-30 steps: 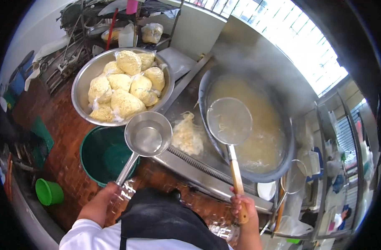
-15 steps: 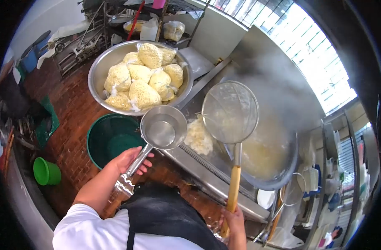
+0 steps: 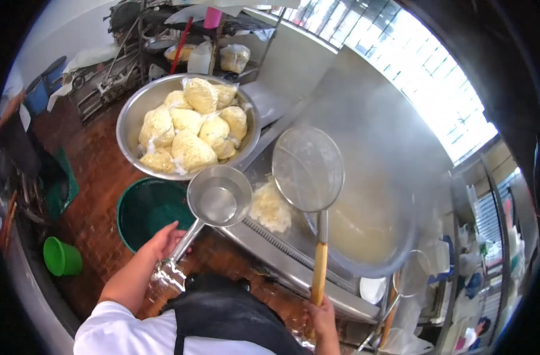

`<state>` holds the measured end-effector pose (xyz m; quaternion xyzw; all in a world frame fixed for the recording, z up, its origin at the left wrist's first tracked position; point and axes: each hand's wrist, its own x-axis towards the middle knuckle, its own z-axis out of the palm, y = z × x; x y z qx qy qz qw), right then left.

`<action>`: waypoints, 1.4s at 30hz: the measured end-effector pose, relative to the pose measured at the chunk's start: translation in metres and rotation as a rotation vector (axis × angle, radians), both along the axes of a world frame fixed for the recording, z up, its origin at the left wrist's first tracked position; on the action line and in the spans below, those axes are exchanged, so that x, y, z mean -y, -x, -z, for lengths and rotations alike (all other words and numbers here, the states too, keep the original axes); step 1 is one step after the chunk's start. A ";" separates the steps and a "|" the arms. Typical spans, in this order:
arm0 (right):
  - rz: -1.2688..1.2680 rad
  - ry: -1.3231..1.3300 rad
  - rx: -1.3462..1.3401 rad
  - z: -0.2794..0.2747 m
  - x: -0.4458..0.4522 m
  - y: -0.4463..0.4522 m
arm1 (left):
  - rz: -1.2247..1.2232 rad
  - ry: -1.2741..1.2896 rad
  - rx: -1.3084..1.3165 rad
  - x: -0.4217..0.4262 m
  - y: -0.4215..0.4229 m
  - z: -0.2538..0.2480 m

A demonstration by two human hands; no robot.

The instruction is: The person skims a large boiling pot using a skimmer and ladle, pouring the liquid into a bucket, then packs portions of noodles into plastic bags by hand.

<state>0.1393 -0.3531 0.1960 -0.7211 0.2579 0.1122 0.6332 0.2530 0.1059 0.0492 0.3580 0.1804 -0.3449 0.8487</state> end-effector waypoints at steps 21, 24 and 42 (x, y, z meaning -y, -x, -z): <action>0.416 0.787 -0.113 0.044 0.406 -0.139 | 0.162 -1.019 -0.394 0.008 0.113 0.090; 0.177 0.826 -0.463 0.014 0.338 -0.170 | 0.121 -1.011 -0.387 0.029 0.103 0.087; 0.055 -0.241 -0.561 0.005 0.198 -0.109 | 0.271 -0.893 -0.567 -0.003 0.189 0.144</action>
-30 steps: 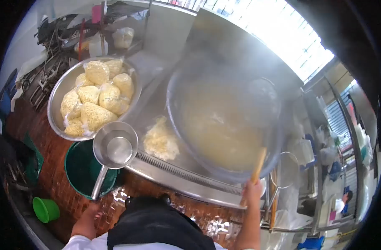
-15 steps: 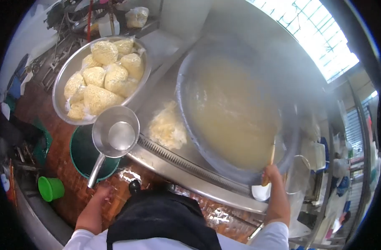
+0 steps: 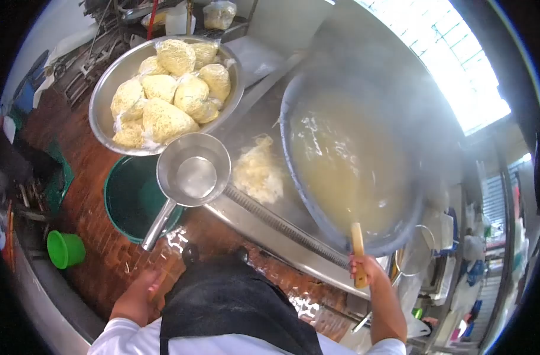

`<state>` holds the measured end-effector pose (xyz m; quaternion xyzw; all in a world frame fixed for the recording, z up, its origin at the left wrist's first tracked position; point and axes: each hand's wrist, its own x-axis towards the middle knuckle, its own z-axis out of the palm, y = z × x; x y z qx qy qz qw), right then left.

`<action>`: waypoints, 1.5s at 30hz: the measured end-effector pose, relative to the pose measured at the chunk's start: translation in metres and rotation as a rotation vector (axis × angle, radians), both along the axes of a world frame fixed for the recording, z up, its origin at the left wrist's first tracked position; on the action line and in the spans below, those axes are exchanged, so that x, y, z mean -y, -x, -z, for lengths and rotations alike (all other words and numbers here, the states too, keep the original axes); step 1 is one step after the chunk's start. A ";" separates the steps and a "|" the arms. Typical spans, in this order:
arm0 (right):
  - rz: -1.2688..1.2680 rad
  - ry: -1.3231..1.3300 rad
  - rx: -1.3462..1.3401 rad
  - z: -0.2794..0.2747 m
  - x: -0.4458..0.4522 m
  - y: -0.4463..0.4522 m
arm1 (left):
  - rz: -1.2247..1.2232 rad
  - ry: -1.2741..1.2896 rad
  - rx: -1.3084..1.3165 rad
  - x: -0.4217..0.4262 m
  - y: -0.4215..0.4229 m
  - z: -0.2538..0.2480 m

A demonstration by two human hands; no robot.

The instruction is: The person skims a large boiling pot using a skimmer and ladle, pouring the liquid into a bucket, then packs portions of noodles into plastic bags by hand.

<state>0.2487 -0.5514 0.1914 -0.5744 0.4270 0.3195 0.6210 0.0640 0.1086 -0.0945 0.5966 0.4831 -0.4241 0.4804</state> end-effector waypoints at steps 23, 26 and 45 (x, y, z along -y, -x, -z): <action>0.075 -0.006 0.355 -0.043 -0.187 0.116 | 0.100 0.076 0.220 -0.038 -0.070 0.021; 0.091 0.121 0.487 -0.003 -0.197 0.133 | 0.142 -0.077 0.197 -0.034 -0.068 0.004; -0.050 0.475 0.606 0.007 -0.202 0.137 | 0.500 -0.121 0.226 -0.046 -0.096 0.012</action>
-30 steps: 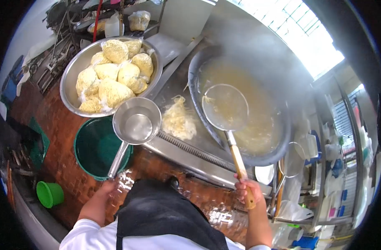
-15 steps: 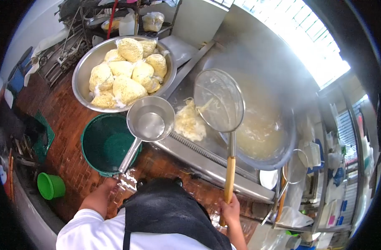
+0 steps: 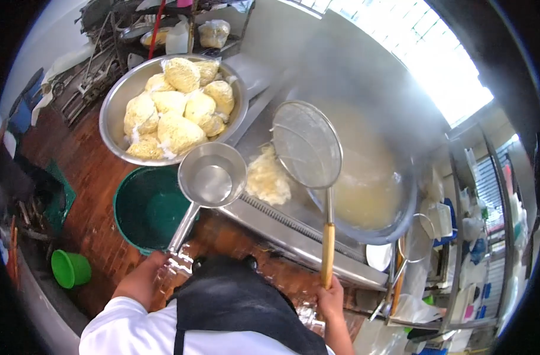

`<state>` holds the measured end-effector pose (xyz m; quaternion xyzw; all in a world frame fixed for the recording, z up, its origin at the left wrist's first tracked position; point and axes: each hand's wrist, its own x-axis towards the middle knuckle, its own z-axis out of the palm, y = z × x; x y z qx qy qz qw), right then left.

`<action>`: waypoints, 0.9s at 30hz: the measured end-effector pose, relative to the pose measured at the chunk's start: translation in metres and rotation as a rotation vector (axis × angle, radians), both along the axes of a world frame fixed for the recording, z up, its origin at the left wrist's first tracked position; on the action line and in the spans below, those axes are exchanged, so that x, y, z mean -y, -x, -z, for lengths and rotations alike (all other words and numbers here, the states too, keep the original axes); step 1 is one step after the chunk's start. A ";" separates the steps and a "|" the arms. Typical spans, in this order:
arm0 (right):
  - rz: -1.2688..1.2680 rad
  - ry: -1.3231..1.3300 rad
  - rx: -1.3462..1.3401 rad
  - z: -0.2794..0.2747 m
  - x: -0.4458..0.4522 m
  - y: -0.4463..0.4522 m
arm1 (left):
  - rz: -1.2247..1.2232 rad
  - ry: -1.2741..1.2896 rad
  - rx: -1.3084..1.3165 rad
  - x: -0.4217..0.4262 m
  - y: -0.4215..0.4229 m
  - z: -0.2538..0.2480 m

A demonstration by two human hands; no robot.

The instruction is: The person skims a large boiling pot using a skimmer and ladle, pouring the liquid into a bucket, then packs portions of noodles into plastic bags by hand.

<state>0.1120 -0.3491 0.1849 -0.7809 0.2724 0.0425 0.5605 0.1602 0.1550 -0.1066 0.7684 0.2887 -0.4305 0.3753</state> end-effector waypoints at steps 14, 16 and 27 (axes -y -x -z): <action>0.459 0.057 0.219 -0.026 0.192 -0.098 | -0.379 0.099 0.030 0.075 -0.011 -0.084; 0.491 0.199 0.235 -0.013 0.259 -0.120 | -0.423 0.181 0.030 0.075 -0.011 -0.079; 0.167 0.376 -0.312 0.081 0.410 -0.317 | -0.476 0.088 -0.169 0.091 0.065 -0.037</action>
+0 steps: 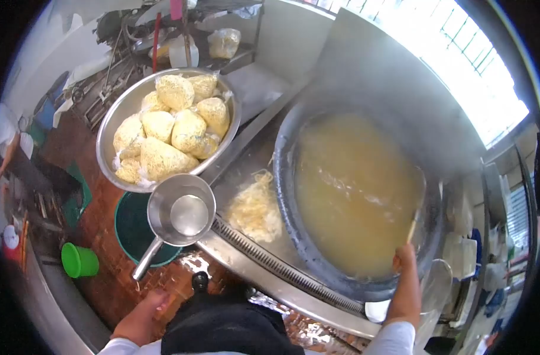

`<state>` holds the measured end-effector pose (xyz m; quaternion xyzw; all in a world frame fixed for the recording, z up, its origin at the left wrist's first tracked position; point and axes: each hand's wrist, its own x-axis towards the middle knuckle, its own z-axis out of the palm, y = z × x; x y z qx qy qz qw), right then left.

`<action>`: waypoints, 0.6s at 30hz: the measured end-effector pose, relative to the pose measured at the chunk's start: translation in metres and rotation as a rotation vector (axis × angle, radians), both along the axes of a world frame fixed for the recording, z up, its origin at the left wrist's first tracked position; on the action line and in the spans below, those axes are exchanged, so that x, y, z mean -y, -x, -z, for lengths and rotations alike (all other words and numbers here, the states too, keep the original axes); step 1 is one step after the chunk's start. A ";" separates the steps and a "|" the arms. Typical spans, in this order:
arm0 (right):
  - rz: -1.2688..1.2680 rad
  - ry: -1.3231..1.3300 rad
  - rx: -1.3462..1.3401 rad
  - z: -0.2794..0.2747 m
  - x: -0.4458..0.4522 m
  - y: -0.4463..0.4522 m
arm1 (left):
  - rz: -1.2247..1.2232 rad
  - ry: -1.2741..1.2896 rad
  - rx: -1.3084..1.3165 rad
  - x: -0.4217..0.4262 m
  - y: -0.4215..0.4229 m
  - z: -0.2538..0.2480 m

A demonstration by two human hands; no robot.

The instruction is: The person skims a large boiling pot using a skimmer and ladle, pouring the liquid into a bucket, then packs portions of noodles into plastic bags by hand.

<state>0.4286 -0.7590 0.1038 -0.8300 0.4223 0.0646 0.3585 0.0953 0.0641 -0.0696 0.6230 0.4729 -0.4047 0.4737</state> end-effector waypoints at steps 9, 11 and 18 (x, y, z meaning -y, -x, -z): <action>-0.131 -0.263 -0.063 -0.034 -0.135 -0.084 | -0.016 -0.078 0.081 0.014 0.026 -0.026; -0.139 -0.336 -0.056 -0.035 -0.149 -0.077 | 0.018 -0.061 0.057 0.000 0.030 -0.010; -0.158 -0.790 -0.087 -0.050 -0.201 -0.007 | -0.737 0.679 0.359 -0.021 -0.079 -0.116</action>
